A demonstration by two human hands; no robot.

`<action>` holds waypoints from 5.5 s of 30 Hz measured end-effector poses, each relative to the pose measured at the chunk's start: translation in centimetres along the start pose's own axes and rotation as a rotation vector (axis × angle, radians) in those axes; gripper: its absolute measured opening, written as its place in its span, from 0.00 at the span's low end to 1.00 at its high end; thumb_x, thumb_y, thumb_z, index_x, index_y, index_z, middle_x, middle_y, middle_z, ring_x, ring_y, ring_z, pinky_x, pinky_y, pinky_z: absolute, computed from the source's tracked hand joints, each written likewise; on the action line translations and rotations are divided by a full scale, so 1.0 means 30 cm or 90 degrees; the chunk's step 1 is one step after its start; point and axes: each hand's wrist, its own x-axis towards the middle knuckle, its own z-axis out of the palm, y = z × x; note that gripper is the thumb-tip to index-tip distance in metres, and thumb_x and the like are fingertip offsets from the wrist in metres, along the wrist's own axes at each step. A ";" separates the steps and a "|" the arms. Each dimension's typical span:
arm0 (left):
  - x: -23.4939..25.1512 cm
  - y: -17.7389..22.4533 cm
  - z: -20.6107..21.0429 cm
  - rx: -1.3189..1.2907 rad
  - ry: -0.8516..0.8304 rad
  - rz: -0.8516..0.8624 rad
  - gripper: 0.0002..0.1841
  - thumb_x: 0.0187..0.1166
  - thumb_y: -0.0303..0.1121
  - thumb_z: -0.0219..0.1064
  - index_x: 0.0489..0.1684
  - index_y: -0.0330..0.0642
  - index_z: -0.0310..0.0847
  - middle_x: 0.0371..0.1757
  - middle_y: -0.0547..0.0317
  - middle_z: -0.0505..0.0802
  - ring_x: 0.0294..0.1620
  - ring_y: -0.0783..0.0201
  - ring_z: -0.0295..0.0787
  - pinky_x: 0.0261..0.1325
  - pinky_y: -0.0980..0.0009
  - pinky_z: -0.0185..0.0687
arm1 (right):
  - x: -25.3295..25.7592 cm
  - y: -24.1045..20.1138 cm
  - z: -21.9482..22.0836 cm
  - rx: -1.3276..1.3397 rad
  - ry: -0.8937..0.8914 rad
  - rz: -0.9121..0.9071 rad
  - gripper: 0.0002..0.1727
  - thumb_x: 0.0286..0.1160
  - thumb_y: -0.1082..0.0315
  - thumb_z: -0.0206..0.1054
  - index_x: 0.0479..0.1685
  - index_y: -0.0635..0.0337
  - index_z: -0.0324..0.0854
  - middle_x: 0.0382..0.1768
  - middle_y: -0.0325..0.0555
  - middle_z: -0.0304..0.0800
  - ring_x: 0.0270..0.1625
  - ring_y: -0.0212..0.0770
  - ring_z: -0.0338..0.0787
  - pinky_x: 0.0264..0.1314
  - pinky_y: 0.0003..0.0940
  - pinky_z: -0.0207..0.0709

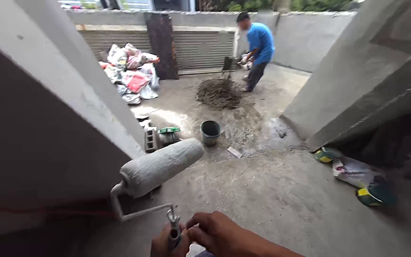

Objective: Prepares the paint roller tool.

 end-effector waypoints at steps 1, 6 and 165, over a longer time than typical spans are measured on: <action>-0.003 -0.008 -0.020 0.002 0.041 -0.016 0.06 0.73 0.33 0.73 0.35 0.40 0.88 0.25 0.62 0.92 0.23 0.66 0.91 0.29 0.63 0.92 | 0.028 -0.015 0.012 0.002 -0.015 -0.002 0.21 0.90 0.49 0.57 0.65 0.51 0.85 0.29 0.44 0.89 0.29 0.43 0.88 0.38 0.50 0.84; -0.045 -0.106 -0.165 -0.007 0.185 -0.067 0.04 0.68 0.36 0.71 0.29 0.48 0.87 0.21 0.69 0.89 0.19 0.70 0.86 0.23 0.68 0.87 | 0.189 -0.108 0.113 -0.036 -0.128 0.015 0.24 0.87 0.52 0.55 0.76 0.50 0.77 0.26 0.42 0.86 0.28 0.42 0.87 0.36 0.48 0.83; -4.581 -1.734 -6.150 0.003 1.593 -0.410 0.29 0.60 0.46 0.82 0.59 0.46 0.79 0.36 0.65 0.92 0.31 0.70 0.91 0.37 0.68 0.92 | 1.541 -4.725 7.358 0.214 -1.341 -0.818 0.16 0.84 0.49 0.67 0.46 0.53 0.87 0.34 0.36 0.92 0.36 0.33 0.91 0.40 0.32 0.87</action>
